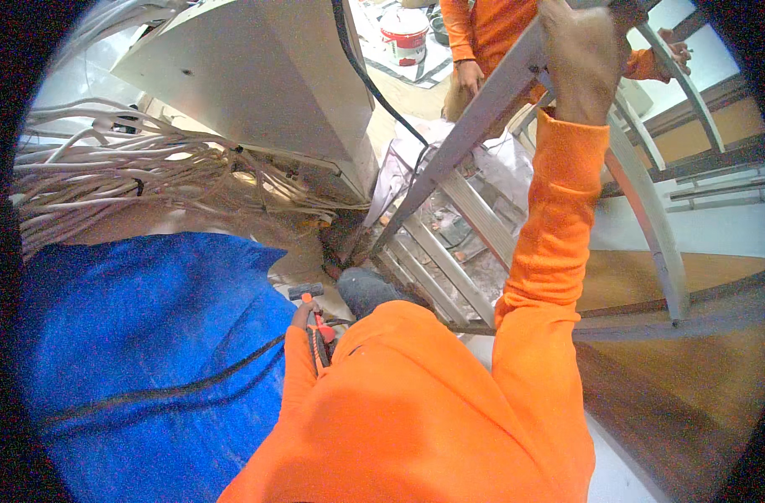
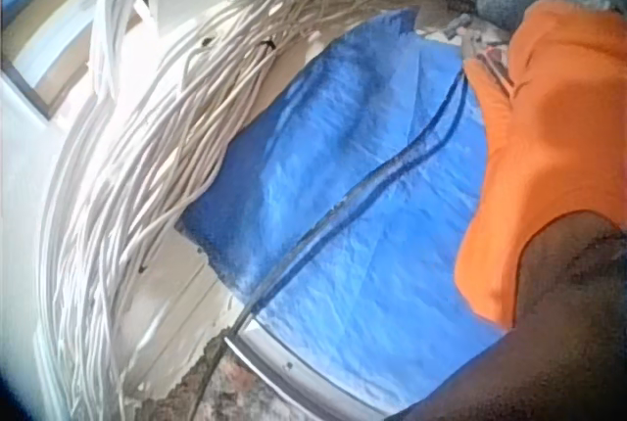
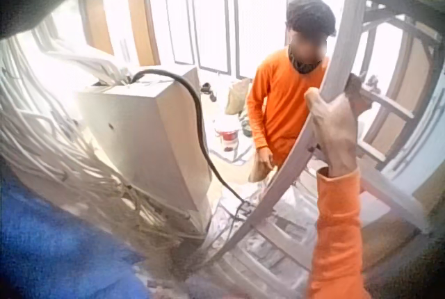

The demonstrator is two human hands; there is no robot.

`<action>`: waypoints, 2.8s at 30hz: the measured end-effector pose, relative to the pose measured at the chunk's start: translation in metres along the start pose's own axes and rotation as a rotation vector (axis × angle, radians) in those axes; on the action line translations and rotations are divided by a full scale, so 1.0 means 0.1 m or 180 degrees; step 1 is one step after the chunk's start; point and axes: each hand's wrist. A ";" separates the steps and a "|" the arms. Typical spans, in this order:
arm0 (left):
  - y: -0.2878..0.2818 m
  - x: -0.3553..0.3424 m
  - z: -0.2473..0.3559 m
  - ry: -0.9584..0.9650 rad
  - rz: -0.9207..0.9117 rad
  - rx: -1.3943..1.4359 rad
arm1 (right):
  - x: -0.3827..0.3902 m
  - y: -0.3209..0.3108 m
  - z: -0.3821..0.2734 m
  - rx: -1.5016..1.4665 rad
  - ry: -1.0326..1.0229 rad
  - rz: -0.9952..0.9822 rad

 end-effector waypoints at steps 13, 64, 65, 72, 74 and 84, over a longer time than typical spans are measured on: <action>0.53 0.48 -0.09 -0.0045 0.0332 0.0523 | 0.10 -0.02 -0.15 0.0019 0.0221 0.0443; 1.98 2.01 1.30 -0.0048 -0.0112 0.2139 | -0.19 -0.52 -0.07 0.0669 0.1387 -0.2895; 2.31 2.30 1.47 -0.0211 0.0087 0.2496 | -0.24 -0.49 -0.05 0.0562 0.1439 -0.3040; 2.08 1.69 1.08 0.0034 0.0047 0.2339 | -0.27 -0.47 -0.09 0.0116 0.1774 -0.2665; 2.36 1.84 1.22 0.0169 0.0215 0.2304 | -0.25 -0.48 -0.04 0.0159 0.1676 -0.2771; 2.22 1.69 0.66 0.0515 -0.0120 0.1755 | -0.06 -0.65 -0.06 0.0708 0.0449 -0.2813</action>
Point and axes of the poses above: each hand's wrist, its own x-axis away from the middle knuckle, its own y-axis out of the palm, z = x × y, and after that the axes turned 12 degrees about -y, right-handed
